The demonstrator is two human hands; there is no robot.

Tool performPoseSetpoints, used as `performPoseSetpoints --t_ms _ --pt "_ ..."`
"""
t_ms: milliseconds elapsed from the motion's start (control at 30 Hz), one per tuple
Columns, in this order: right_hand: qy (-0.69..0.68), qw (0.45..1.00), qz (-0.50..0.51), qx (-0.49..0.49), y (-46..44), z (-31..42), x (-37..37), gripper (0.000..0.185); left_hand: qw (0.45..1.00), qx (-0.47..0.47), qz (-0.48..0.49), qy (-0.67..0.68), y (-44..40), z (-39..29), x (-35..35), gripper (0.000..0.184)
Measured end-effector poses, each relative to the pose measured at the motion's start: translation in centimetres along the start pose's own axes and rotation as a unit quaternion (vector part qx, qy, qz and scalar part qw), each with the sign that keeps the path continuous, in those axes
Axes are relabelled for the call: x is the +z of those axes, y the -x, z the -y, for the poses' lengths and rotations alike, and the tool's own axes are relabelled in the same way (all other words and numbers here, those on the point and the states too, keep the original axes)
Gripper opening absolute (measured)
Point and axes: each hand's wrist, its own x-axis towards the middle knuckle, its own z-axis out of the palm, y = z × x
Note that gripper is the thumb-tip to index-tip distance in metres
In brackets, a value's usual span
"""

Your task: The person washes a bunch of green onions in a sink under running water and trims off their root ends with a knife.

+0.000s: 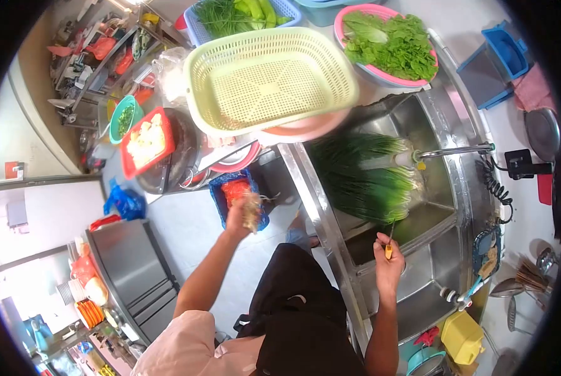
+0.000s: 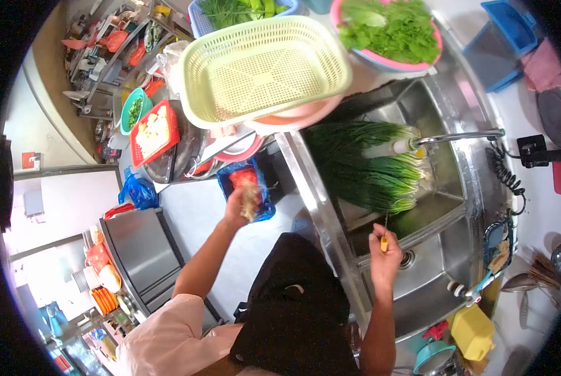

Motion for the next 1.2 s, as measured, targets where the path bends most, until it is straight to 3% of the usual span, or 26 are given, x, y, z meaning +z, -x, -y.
performPoseSetpoints --t_ms 67,133,167,200,233,267,333,400,533,567,633,667,700,733,800,867,967,1067,1200 --pt "0.001 1.0 0.01 0.012 0.2 -0.8 -0.1 0.022 0.997 -0.023 -0.072 -0.031 -4.2 -1.1 -8.3 0.038" --pt "0.003 1.0 0.019 0.008 0.1 -2.1 -0.1 0.022 0.976 -0.037 -0.192 -0.091 -4.6 -3.1 -9.3 0.036" --pt "0.013 1.0 0.015 0.0 0.1 -2.1 -0.1 0.022 0.97 -0.035 -0.199 -0.137 -5.1 -4.8 -10.4 0.043" --pt "0.023 1.0 0.01 -0.008 0.2 -1.9 -0.2 0.021 0.85 0.008 -0.412 -0.327 -4.8 -4.7 -11.5 0.051" --pt "0.034 0.999 0.006 -0.017 0.2 -1.8 -0.5 0.021 0.803 -0.009 -0.453 -0.386 -5.6 -5.2 -14.3 0.056" --pt "0.014 1.0 0.001 -0.002 0.2 -1.9 -0.7 0.021 0.788 -0.006 -0.444 -0.427 -6.1 -5.2 -15.9 0.052" --pt "-0.033 0.999 -0.025 0.025 0.1 -2.7 -1.5 0.021 0.782 0.038 -0.31 -0.539 -6.0 -5.4 -15.7 0.043" --pt "-0.053 0.994 -0.048 0.087 -0.1 -4.5 -2.5 0.022 0.736 0.231 -0.262 -0.579 -5.8 -2.8 -12.3 0.034" --pt "-0.131 0.97 -0.109 0.171 -0.3 -2.7 -3.0 0.029 0.685 0.473 -0.124 -0.54 -0.2 1.7 8.0 0.028" --pt "-0.167 0.96 -0.124 0.189 -0.4 -2.6 -3.1 0.03 0.593 0.542 -0.04 -0.595 0.4 2.2 11.9 0.027" --pt "-0.239 0.934 -0.145 0.224 -0.7 -2.9 -3.2 0.031 0.588 0.543 0.111 -0.589 1.1 5.0 19.1 0.028" --pt "-0.25 0.93 -0.152 0.222 -0.6 -3.1 -3.2 0.032 0.61 0.49 0.15 -0.604 0.4 7.4 21.6 0.03" --pt "-0.26 0.927 -0.157 0.22 -0.7 -3.3 -3.3 0.032 0.706 0.337 0.201 -0.59 0.2 9.6 24.8 0.03" --pt "-0.269 0.924 -0.161 0.218 -0.7 -3.6 -3.3 0.032 0.707 0.328 0.244 -0.577 -1.7 12.6 27.1 0.027" --pt "-0.266 0.92 -0.173 0.23 -0.3 -3.9 -3.3 0.033 0.59 0.335 0.335 -0.654 -7.1 18.0 29.1 0.026" --pt "-0.258 0.915 -0.187 0.248 -0.1 -2.9 -3.4 0.034 0.496 0.257 0.332 -0.76 -13.5 24.5 28.6 0.049" --pt "-0.244 0.905 -0.213 0.277 0.1 -2.6 -3.2 0.036 0.36 0.266 0.328 -0.832 -19.9 30.8 28.2 0.067" --pt "-0.267 0.889 -0.214 0.303 0.1 -2.5 -3.2 0.038 0.349 0.129 0.32 -0.871 -20.0 33.2 27.4 0.074" --pt "-0.265 0.888 -0.224 0.301 -0.8 -3.7 -3.0 0.037 0.277 0.077 0.358 -0.889 -18.9 34.0 24.5 0.079"
